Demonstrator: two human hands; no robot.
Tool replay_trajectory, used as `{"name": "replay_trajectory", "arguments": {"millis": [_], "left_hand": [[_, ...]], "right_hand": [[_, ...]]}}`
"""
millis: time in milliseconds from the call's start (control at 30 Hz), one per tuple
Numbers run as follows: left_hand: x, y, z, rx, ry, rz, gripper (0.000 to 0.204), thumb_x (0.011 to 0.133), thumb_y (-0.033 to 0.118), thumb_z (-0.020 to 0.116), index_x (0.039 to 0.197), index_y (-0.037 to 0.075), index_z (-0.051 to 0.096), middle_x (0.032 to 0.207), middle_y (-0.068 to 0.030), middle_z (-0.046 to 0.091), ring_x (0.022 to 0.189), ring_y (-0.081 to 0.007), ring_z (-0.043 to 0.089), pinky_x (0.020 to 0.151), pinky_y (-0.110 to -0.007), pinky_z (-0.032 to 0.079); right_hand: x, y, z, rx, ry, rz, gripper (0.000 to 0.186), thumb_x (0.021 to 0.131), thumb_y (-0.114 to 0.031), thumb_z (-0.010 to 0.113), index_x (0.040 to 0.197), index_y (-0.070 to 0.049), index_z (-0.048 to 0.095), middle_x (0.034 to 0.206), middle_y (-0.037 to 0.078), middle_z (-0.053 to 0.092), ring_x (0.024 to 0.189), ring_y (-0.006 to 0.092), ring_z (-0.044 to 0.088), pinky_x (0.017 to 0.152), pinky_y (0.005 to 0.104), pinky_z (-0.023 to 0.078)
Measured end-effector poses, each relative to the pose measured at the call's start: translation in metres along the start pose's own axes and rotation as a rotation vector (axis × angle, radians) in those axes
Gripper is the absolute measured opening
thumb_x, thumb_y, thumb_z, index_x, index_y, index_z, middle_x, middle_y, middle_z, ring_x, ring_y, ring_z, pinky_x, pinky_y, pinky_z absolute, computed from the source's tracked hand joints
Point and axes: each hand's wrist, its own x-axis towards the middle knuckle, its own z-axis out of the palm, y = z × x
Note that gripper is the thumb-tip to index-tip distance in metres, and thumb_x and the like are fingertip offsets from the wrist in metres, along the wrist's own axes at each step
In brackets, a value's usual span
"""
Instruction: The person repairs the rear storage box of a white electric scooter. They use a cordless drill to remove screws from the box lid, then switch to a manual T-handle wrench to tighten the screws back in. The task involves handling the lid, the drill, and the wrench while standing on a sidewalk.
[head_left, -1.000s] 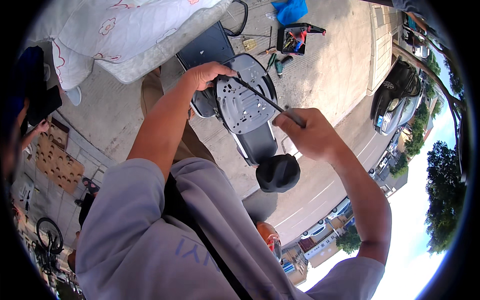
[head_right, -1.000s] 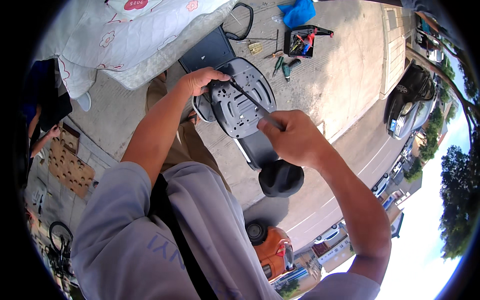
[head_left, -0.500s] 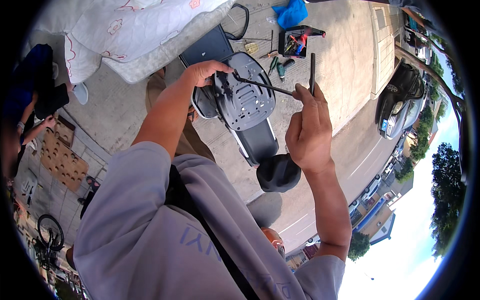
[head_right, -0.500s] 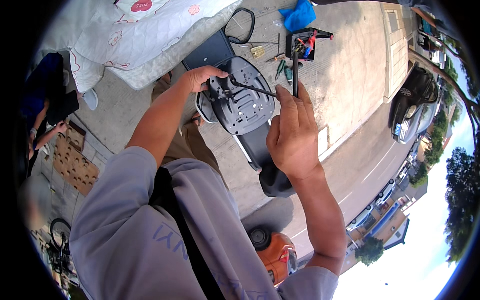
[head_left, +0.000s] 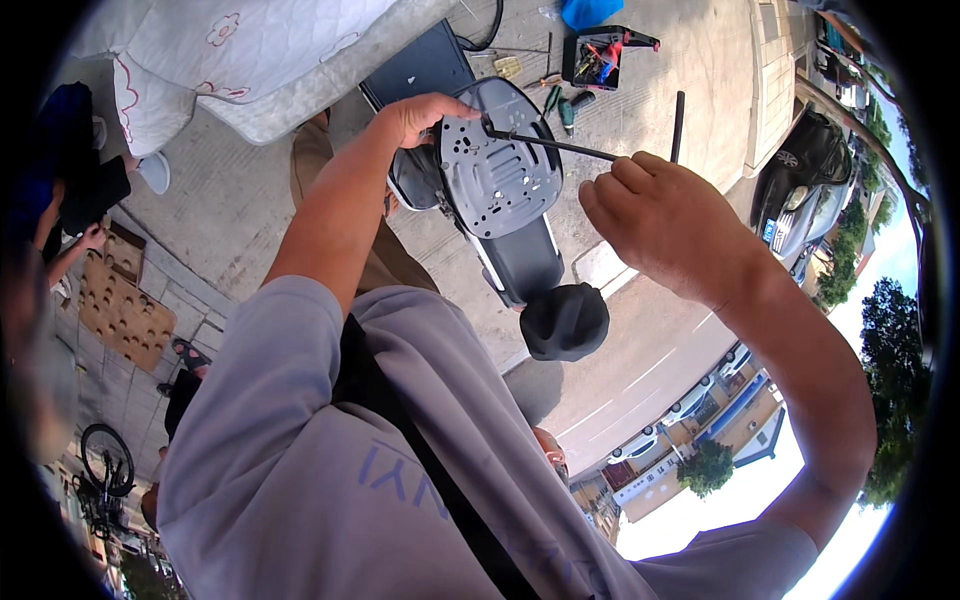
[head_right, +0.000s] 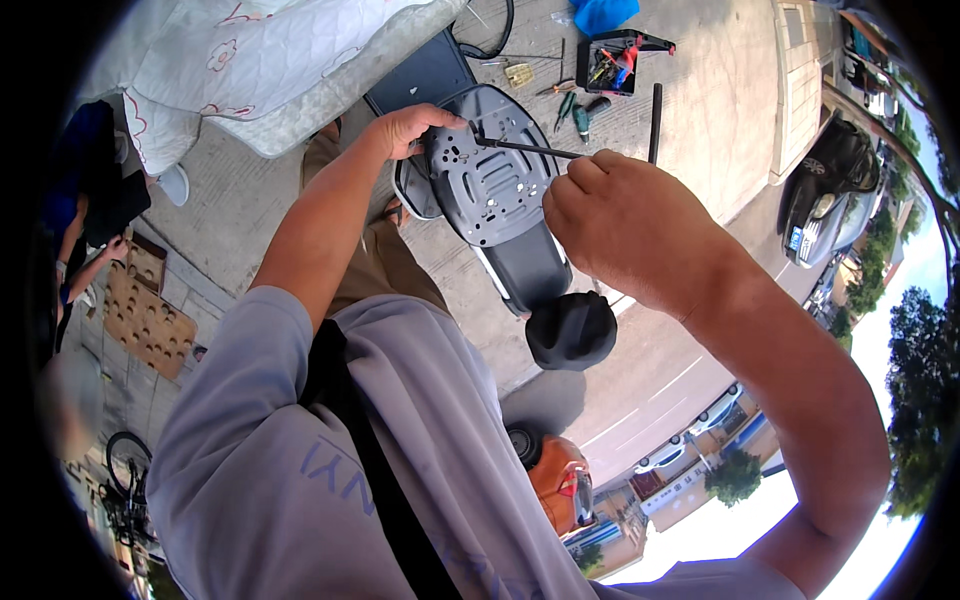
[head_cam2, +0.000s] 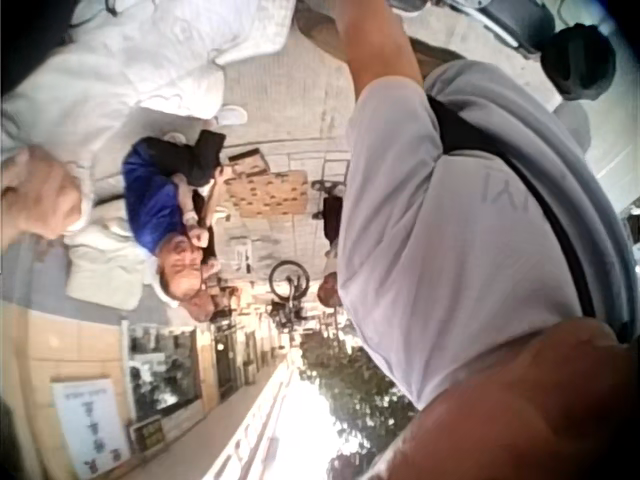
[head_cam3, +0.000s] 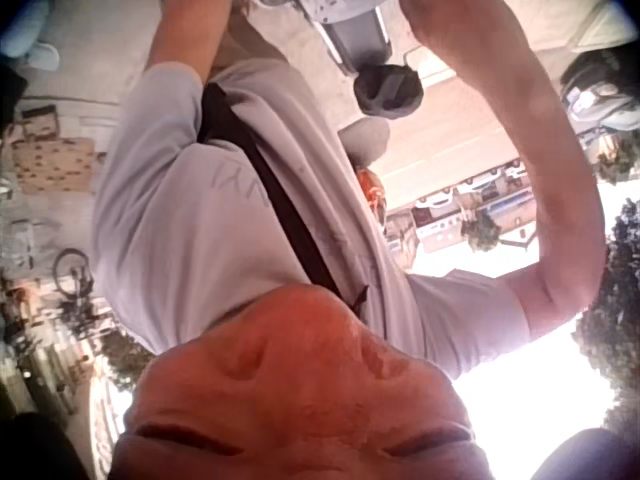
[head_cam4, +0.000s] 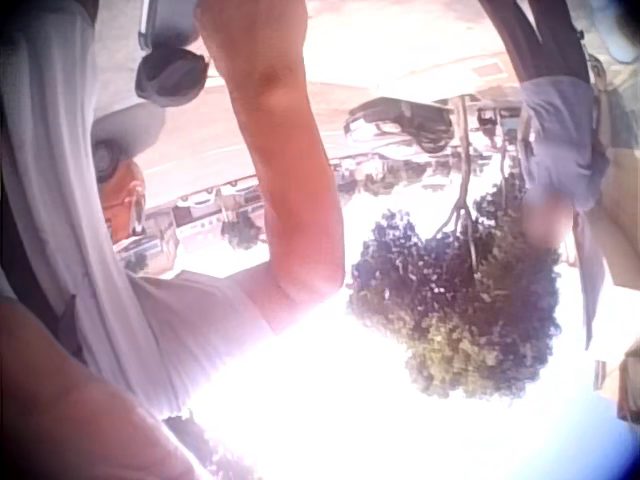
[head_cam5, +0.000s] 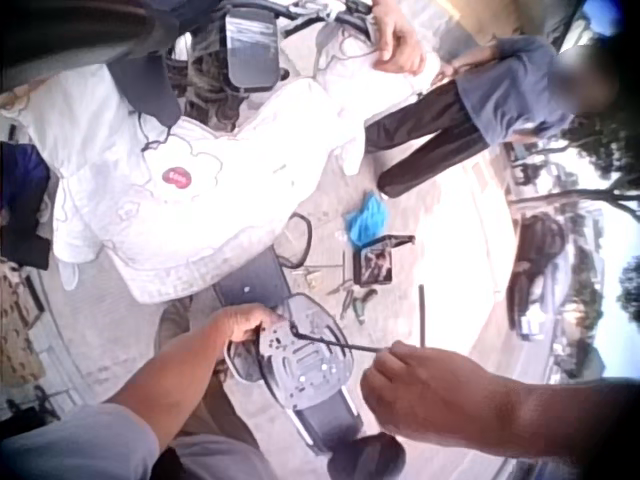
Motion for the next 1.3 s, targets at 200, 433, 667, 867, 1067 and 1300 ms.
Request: {"name": "replay_trajectory", "arguments": {"millis": [200,433,667,867,1067,1300], "left_hand": [[0.014,-0.004,0.009,-0.029,-0.026,-0.051,0.045,0.079,0.035,0.087,0.119,0.019,0.079,0.125,0.0044,0.073,0.120,-0.0125,0.060,0.099,-0.033,0.041],[0.012,-0.013,-0.021,-0.124,-0.062,0.093,0.040,0.092,0.030,0.078,0.121,0.003,0.073,0.106,-0.0109,0.079,0.091,-0.0222,0.078,0.085,-0.036,0.063],[0.017,-0.007,-0.011,-0.031,-0.068,0.150,0.039,0.092,0.032,0.079,0.117,0.003,0.075,0.104,-0.0090,0.079,0.088,-0.0197,0.077,0.082,-0.035,0.063],[0.005,-0.002,0.005,-0.010,0.097,0.142,0.037,0.084,0.032,0.086,0.111,0.008,0.078,0.098,-0.0015,0.079,0.089,-0.0146,0.075,0.084,-0.033,0.061],[-0.001,-0.002,0.008,0.046,0.116,0.101,0.036,0.084,0.037,0.086,0.114,0.018,0.079,0.109,0.0030,0.077,0.107,-0.0147,0.067,0.098,-0.038,0.047],[0.002,-0.005,0.003,0.017,0.074,0.059,0.038,0.083,0.034,0.087,0.115,0.015,0.079,0.109,0.0033,0.078,0.101,-0.0131,0.070,0.093,-0.033,0.048]], "right_hand": [[0.002,0.108,0.213,1.164,0.569,1.375,0.072,0.083,-0.055,0.084,0.134,-0.006,0.070,0.138,0.017,0.068,0.140,0.0374,0.054,0.112,0.0518,0.047],[0.035,0.077,0.310,0.809,0.549,1.406,0.036,0.095,-0.036,0.061,0.120,-0.015,0.078,0.115,0.026,0.073,0.111,0.0437,0.070,0.098,0.0491,0.055],[-0.041,0.001,0.162,0.689,0.747,0.959,0.050,0.096,-0.010,0.060,0.146,-0.011,0.062,0.139,0.020,0.065,0.092,0.0353,0.071,0.093,0.0445,0.057],[-0.042,-0.033,0.081,0.497,0.515,0.635,0.061,0.092,-0.004,0.065,0.152,-0.013,0.056,0.137,0.015,0.062,0.092,0.0311,0.070,0.092,0.0430,0.056],[-0.023,-0.046,0.029,0.064,0.105,0.475,0.073,0.089,0.002,0.069,0.158,-0.015,0.050,0.136,0.010,0.060,0.092,0.0269,0.068,0.091,0.0415,0.055],[-0.009,-0.043,0.001,-1.031,-0.050,0.166,0.034,0.090,-0.010,0.064,0.124,-0.007,0.068,0.110,0.007,0.047,0.115,0.0244,0.050,0.104,0.0461,0.038]]}}
